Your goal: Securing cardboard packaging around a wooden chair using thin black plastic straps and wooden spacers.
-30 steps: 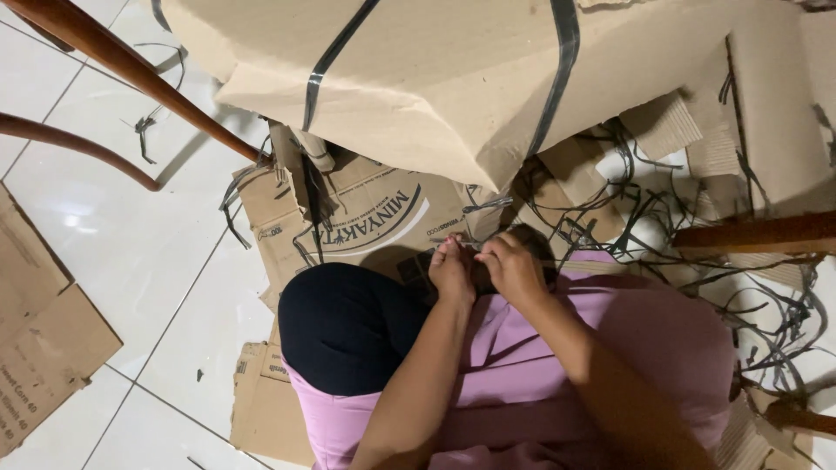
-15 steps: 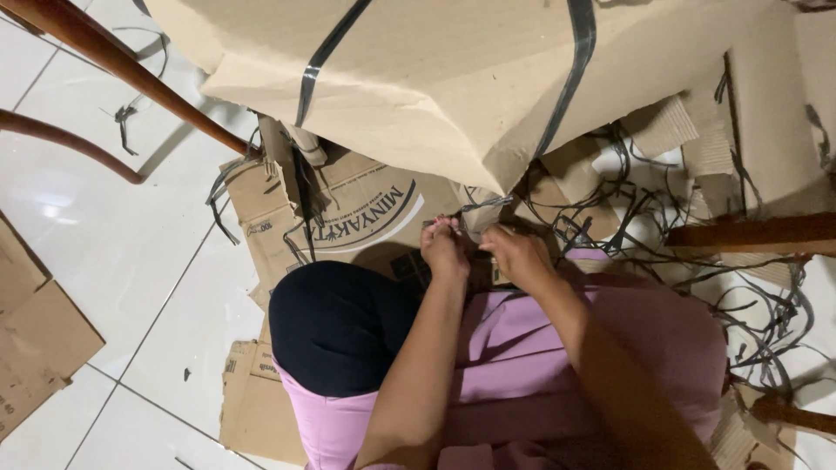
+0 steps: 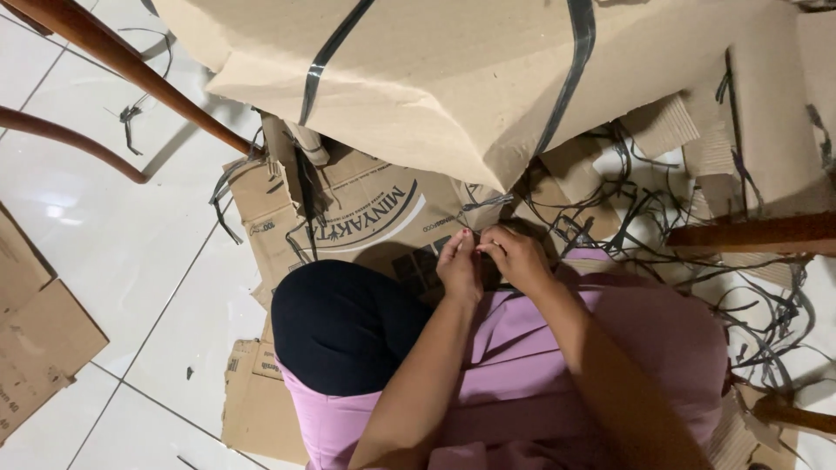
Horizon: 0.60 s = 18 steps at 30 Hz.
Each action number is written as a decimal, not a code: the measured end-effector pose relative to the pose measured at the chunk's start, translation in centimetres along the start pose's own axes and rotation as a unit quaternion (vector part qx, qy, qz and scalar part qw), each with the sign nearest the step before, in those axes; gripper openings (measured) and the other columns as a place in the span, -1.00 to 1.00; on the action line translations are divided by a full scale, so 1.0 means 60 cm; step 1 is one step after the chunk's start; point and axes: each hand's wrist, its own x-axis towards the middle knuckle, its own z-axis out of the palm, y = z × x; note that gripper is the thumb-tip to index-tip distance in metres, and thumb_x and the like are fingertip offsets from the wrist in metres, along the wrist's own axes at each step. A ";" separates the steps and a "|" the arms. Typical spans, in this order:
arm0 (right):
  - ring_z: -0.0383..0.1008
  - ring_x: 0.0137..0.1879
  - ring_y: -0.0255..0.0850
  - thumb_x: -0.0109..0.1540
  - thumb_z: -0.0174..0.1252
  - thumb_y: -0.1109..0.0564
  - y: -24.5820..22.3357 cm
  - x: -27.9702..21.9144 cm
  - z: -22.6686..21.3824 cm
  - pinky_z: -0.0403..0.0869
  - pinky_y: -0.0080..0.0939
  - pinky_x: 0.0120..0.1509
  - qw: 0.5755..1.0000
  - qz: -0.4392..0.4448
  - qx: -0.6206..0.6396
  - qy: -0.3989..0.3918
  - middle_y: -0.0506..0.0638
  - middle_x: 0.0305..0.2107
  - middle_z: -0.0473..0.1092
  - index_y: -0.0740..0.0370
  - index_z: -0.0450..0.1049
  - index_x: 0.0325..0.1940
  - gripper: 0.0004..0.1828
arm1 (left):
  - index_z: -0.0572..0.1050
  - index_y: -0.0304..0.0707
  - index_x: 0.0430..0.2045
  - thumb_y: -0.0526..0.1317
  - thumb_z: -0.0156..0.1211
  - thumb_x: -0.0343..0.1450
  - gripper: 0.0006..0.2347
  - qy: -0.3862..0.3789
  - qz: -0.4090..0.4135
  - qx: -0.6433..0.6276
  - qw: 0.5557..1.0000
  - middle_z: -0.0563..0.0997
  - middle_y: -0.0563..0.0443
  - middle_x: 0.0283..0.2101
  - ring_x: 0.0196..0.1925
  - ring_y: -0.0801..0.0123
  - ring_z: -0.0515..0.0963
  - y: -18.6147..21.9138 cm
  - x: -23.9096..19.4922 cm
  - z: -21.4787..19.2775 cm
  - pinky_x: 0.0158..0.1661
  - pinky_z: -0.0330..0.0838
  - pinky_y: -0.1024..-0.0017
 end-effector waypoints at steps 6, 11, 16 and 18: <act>0.59 -0.13 0.13 0.32 0.23 0.06 0.008 -0.004 0.008 0.57 0.07 -0.07 0.999 0.012 0.051 -0.006 0.10 -0.36 0.54 0.09 0.48 -0.20 -0.89 | 0.57 -0.27 -0.13 -0.37 0.36 0.43 -0.82 -0.015 0.091 0.014 0.996 0.57 0.07 -0.35 -0.23 0.44 0.60 -0.042 0.064 -0.030 -0.21 0.52 0.57; 0.58 -0.21 0.10 0.28 0.27 0.10 0.005 -0.008 0.012 0.54 0.02 -0.12 0.997 0.018 0.069 0.014 0.08 -0.42 0.52 0.08 0.50 -0.23 -0.92 | 0.57 -0.34 -0.02 -0.33 0.43 0.38 -0.71 -0.024 0.094 0.041 0.994 0.63 0.02 -0.23 -0.14 0.48 0.61 -0.035 0.062 -0.020 -0.10 0.56 0.52; 0.54 -0.30 -0.02 0.25 0.31 0.14 -0.008 -0.005 0.007 0.51 -0.05 -0.18 0.995 0.035 0.090 0.038 0.05 -0.52 0.46 0.08 0.53 -0.23 -0.93 | 0.69 -0.15 -0.20 -0.24 0.47 0.34 -0.81 0.000 0.126 0.209 0.970 0.62 0.04 -0.39 -0.29 0.47 0.61 -0.030 0.125 -0.033 -0.29 0.56 0.44; 0.53 -0.30 -0.01 0.22 0.33 0.17 -0.011 -0.003 0.003 0.51 -0.03 -0.16 0.992 0.028 0.117 0.047 0.09 -0.47 0.51 0.13 0.53 -0.24 -0.91 | 0.71 -0.06 -0.38 -0.30 0.43 0.32 -0.91 -0.048 0.185 0.318 0.929 0.51 0.21 -0.55 -0.43 0.58 0.49 -0.008 0.126 -0.029 -0.39 0.45 0.58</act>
